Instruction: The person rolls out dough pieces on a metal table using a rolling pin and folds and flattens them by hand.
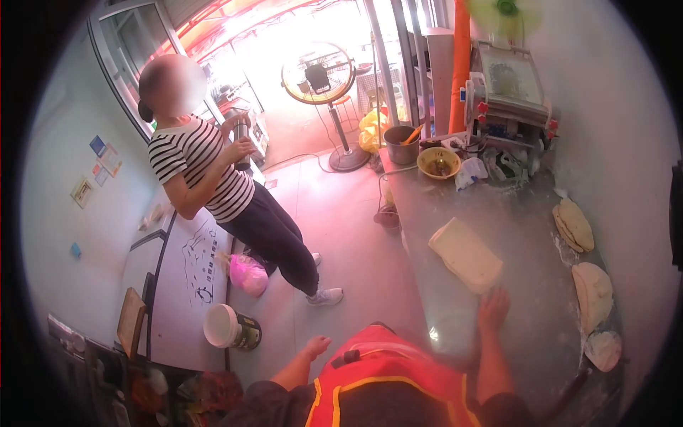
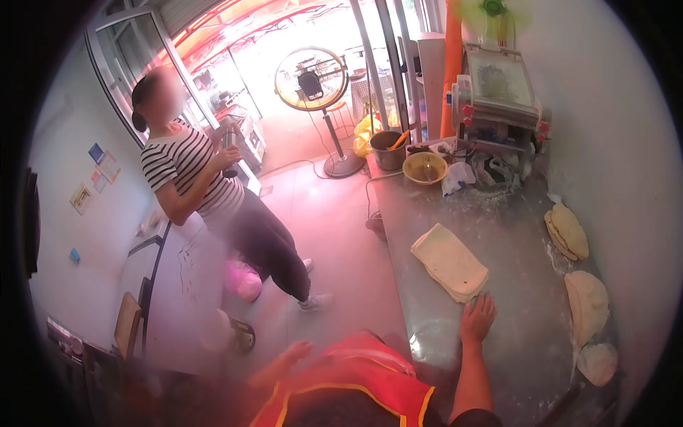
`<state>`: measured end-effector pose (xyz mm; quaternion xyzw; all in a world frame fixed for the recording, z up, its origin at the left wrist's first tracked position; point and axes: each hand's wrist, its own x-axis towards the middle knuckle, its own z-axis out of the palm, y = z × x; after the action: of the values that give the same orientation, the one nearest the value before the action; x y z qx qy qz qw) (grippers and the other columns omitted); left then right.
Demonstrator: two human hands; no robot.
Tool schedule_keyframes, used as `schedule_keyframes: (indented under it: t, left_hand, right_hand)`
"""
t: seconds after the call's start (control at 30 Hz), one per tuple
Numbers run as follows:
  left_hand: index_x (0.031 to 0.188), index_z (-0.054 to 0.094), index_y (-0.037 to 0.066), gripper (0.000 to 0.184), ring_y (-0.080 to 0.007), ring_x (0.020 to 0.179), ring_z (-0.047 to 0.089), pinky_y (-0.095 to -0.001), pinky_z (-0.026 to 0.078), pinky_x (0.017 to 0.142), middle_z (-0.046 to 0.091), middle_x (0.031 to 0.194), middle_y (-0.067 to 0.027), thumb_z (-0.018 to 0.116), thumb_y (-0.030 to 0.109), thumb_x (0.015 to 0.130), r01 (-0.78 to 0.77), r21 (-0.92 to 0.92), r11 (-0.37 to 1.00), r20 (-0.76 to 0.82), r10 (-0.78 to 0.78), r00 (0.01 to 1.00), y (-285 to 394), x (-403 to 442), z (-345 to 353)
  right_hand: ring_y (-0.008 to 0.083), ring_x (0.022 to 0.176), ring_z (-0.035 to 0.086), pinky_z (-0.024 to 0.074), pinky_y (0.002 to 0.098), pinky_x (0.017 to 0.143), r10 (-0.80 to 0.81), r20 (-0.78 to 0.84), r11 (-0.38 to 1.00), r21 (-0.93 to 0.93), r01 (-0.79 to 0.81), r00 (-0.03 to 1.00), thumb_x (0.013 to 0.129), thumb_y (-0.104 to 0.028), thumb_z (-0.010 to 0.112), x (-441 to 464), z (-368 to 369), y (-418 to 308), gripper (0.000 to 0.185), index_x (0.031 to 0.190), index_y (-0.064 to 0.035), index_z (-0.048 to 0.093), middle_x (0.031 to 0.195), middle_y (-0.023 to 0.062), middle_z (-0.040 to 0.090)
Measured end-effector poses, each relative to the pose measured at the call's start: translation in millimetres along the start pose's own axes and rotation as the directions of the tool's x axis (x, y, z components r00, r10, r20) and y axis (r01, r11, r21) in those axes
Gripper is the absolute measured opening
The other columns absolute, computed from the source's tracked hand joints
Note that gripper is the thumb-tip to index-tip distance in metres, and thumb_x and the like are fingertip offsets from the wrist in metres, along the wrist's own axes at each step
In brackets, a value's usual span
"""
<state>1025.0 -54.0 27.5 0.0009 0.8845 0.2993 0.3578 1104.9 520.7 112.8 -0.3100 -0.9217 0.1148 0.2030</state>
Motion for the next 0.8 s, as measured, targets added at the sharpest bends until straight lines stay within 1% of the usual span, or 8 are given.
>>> schedule_keyframes:
  t: [0.1,0.2,0.3,0.5,0.57,0.63,0.73,0.8]
  left_hand:
    - [0.128,0.054,0.002,0.055,-0.0235,0.087,0.064,-0.038,0.051,0.077,0.066,0.103,-0.0174,0.058,0.038,0.087,0.165,-0.198,0.966,-0.187,-0.202,0.961,19,-3,-16]
    - [0.149,0.016,0.005,0.074,-0.0199,0.085,0.062,-0.0357,0.051,0.076,0.063,0.096,-0.0169,0.057,0.023,0.09,-0.192,-0.227,0.955,-0.546,0.039,0.837,8,40,-42]
    - [0.151,0.0,0.006,0.082,-0.0153,0.074,0.058,-0.0303,0.051,0.067,0.062,0.095,-0.0121,0.055,0.01,0.09,-0.496,-0.281,0.822,-0.713,0.167,0.681,194,-63,-124]
    - [0.15,0.011,0.006,0.067,-0.0089,0.066,0.049,-0.0217,0.046,0.061,0.061,0.093,-0.007,0.051,0.01,0.096,-0.73,0.269,0.628,-0.89,0.452,0.061,339,-172,-191]
    - [0.147,0.02,0.005,0.06,-0.0114,0.068,0.051,-0.0244,0.047,0.062,0.062,0.094,-0.0085,0.051,0.01,0.096,-0.676,0.303,0.672,-0.861,0.497,0.108,330,-178,-181]
    - [0.142,0.03,0.002,0.054,-0.0175,0.071,0.057,-0.0307,0.049,0.064,0.063,0.097,-0.0124,0.053,0.011,0.095,-0.598,0.202,0.776,-0.804,0.48,0.352,326,-160,-173]
    - [0.136,0.038,0.006,0.055,-0.0449,0.113,0.053,-0.0498,0.042,0.092,0.055,0.121,-0.029,0.059,0.026,0.09,-0.46,0.32,0.828,-0.452,0.56,0.694,209,-52,-148]
    - [0.139,0.04,0.005,0.064,-0.0399,0.12,0.051,-0.047,0.039,0.103,0.051,0.132,-0.025,0.057,0.041,0.089,-0.115,0.553,0.825,0.068,0.092,0.993,172,-47,-128]
  right_hand:
    - [0.0376,0.134,0.033,0.0221,0.052,0.113,0.031,0.054,0.999,0.014,-0.032,0.998,0.094,-0.03,0.05,0,-4,-3,0.052,0.135,0.0001,0.042,0.143,0.0204,0.039]
    - [0.0379,0.134,0.034,0.0232,0.0528,0.112,0.028,0.034,0.999,0.017,-0.028,0.999,0.093,-0.03,0.052,1,-2,-2,0.051,0.133,0.0006,0.044,0.141,0.0205,0.04]
    - [0.0381,0.132,0.035,0.0248,0.0537,0.11,0.01,-0.002,1.0,-0.001,-0.01,1.0,0.092,-0.029,0.053,1,6,0,0.05,0.132,0.0005,0.045,0.139,0.0207,0.041]
    - [0.038,0.132,0.036,0.0259,0.0529,0.11,-0.02,-0.024,1.0,-0.005,0.02,1.0,0.092,-0.03,0.054,2,9,6,0.051,0.132,-0.0004,0.044,0.139,0.0213,0.042]
    - [0.0378,0.132,0.035,0.0255,0.0527,0.11,-0.038,-0.021,0.999,-0.033,0.038,0.999,0.092,-0.03,0.053,-6,18,14,0.05,0.132,-0.0004,0.044,0.14,0.021,0.042]
    - [0.0377,0.133,0.035,0.0247,0.0527,0.111,-0.057,-0.064,0.996,-0.071,0.052,0.996,0.092,-0.03,0.053,-1,33,18,0.05,0.132,-0.0003,0.044,0.14,0.0206,0.041]
    - [0.0375,0.133,0.034,0.0231,0.0525,0.112,0.028,-0.025,1.0,0.014,-0.028,0.999,0.092,-0.03,0.052,2,24,8,0.05,0.132,-0.0004,0.044,0.141,0.0201,0.041]
    - [0.0374,0.134,0.033,0.0224,0.0523,0.112,0.038,0.021,0.999,0.018,-0.039,0.999,0.093,-0.029,0.052,3,10,3,0.05,0.132,-0.0003,0.044,0.141,0.0202,0.041]
